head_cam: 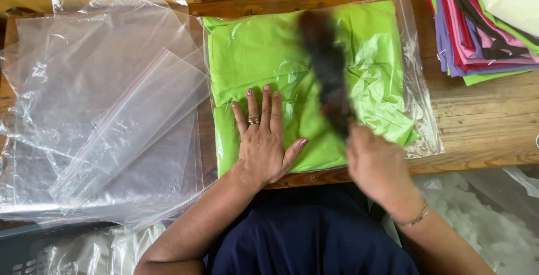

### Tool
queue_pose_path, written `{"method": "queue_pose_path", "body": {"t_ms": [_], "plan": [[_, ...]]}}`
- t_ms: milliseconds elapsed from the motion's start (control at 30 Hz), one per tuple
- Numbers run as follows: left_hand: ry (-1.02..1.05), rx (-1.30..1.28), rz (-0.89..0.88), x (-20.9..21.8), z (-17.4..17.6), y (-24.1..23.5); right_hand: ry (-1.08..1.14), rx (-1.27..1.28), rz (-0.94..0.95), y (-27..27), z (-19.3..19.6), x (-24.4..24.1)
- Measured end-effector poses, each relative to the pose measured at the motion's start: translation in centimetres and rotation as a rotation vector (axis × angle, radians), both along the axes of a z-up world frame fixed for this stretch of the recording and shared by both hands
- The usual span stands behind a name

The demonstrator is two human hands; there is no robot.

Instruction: A person is brushing a green pillow that has been placed inside a clear plastic bag using a feather duster and smoothing the plastic with their hands.

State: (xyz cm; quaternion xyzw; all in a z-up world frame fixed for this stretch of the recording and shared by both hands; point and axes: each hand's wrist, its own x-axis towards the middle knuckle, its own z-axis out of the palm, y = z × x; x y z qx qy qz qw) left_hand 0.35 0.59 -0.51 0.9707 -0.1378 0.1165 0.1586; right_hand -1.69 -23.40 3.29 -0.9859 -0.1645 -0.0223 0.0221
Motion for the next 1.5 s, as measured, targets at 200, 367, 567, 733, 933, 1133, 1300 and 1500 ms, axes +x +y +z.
{"method": "queue_pose_path", "body": {"t_ms": [200, 367, 567, 733, 933, 1133, 1300, 1500], "plan": [[-0.024, -0.029, 0.019, 0.0, -0.2, 0.0, -0.032, -0.047, 0.141, -0.1, 0.0, 0.8], [0.002, 0.046, 0.013, 0.0, -0.1, 0.0, 0.248, -0.126, -0.386, -6.1, 0.7, 5.5], [0.021, -0.05, -0.044, 0.3, -0.5, 0.2, -0.091, 0.067, 0.035, 0.3, -0.4, 0.4], [0.019, -0.06, -0.036, 0.4, -2.0, 0.2, -0.014, 0.066, 0.223, 0.7, 0.5, 0.8], [0.009, -0.042, -0.04, 0.3, -0.6, 0.2, -0.002, 0.012, -0.253, -7.1, -1.2, 6.0], [0.054, -0.01, -0.038, 0.4, -0.2, 0.0, -0.055, 0.111, -0.138, -1.3, 0.2, 0.3], [0.053, 0.004, -0.034, 0.3, -0.3, 0.0, 0.062, 0.006, -0.045, -2.6, -2.0, -0.6], [-0.009, 0.08, 0.023, 0.1, -0.3, -0.2, 0.213, -0.062, -0.563, -10.4, -1.1, 5.0]]}}
